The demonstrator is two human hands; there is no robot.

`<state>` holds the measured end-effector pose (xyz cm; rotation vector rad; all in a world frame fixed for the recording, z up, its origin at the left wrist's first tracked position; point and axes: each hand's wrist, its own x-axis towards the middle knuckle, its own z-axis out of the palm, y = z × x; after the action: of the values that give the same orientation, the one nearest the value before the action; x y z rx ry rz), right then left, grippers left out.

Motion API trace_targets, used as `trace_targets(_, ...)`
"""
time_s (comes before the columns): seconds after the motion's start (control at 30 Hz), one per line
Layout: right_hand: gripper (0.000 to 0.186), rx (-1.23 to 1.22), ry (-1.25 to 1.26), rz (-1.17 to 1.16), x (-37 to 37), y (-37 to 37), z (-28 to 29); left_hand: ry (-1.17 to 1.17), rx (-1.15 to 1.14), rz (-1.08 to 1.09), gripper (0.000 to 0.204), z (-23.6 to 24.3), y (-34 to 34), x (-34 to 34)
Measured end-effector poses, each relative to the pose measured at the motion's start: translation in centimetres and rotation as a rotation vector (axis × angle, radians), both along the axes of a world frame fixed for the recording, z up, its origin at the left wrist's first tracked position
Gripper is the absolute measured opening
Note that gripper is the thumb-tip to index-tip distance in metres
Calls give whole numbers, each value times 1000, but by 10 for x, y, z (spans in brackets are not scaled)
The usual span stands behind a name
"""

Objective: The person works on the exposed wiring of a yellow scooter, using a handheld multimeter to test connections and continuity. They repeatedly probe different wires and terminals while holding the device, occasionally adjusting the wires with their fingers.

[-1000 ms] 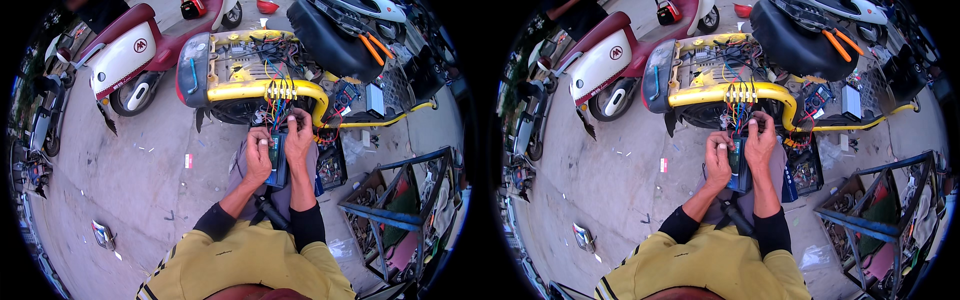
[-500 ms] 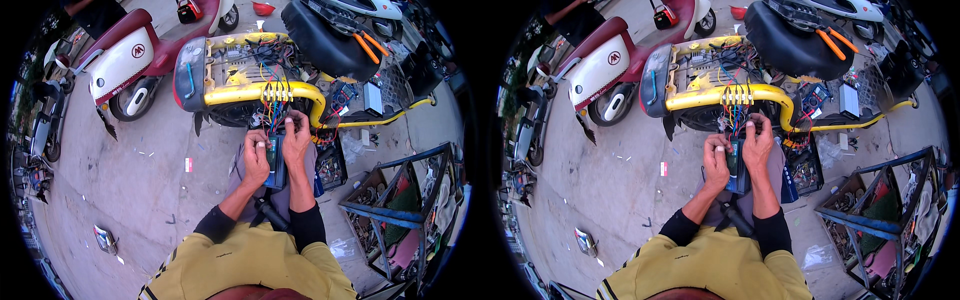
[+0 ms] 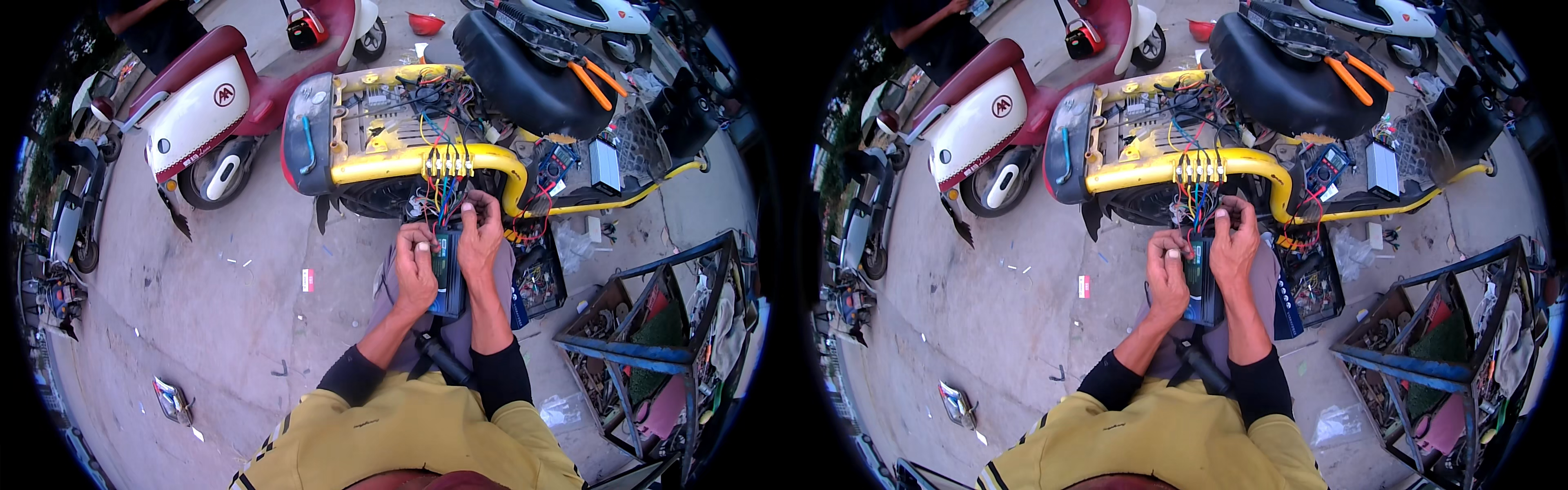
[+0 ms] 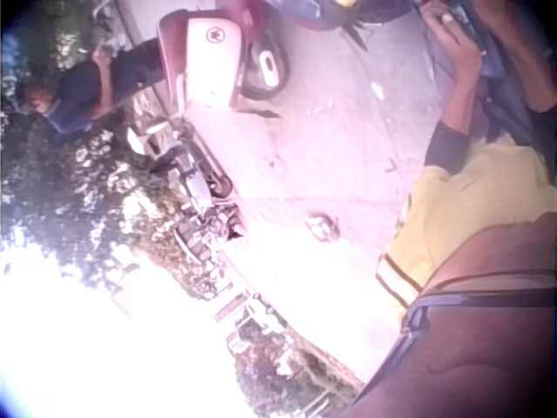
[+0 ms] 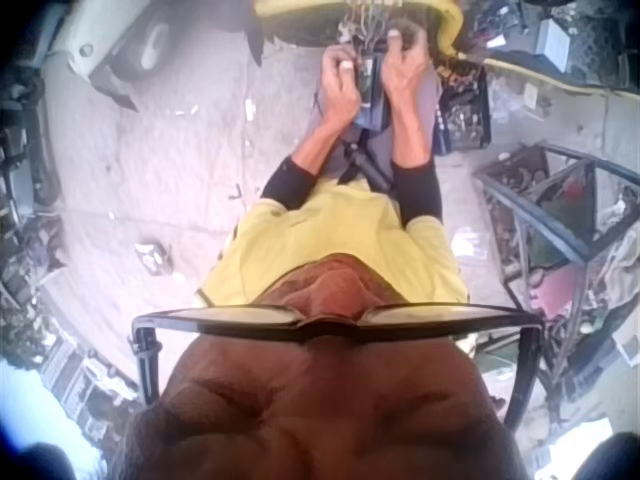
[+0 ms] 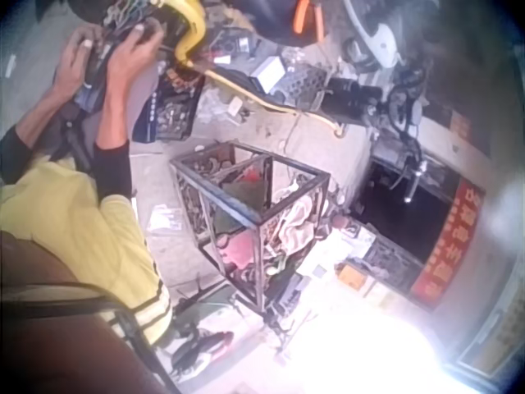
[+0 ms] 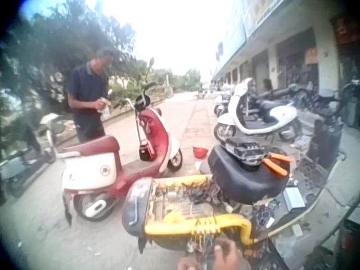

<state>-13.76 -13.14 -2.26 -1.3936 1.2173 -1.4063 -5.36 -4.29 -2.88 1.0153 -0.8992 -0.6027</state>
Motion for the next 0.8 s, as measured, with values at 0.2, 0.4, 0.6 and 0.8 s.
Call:
trace_targets(0.2,22,-25,16,-9,0,1,2,14,0,-4,9,-1,0,-1)
trace_targets(0.4,21,-12,2,-7,0,1,3,2,9,-3,8,-2,-1,0)
trace_targets(0.6,21,-17,13,-8,0,1,2,-12,2,-2,8,-1,-1,0)
trace_targets(0.8,21,-23,2,-4,-2,0,0,-29,6,-2,9,0,-1,-1)
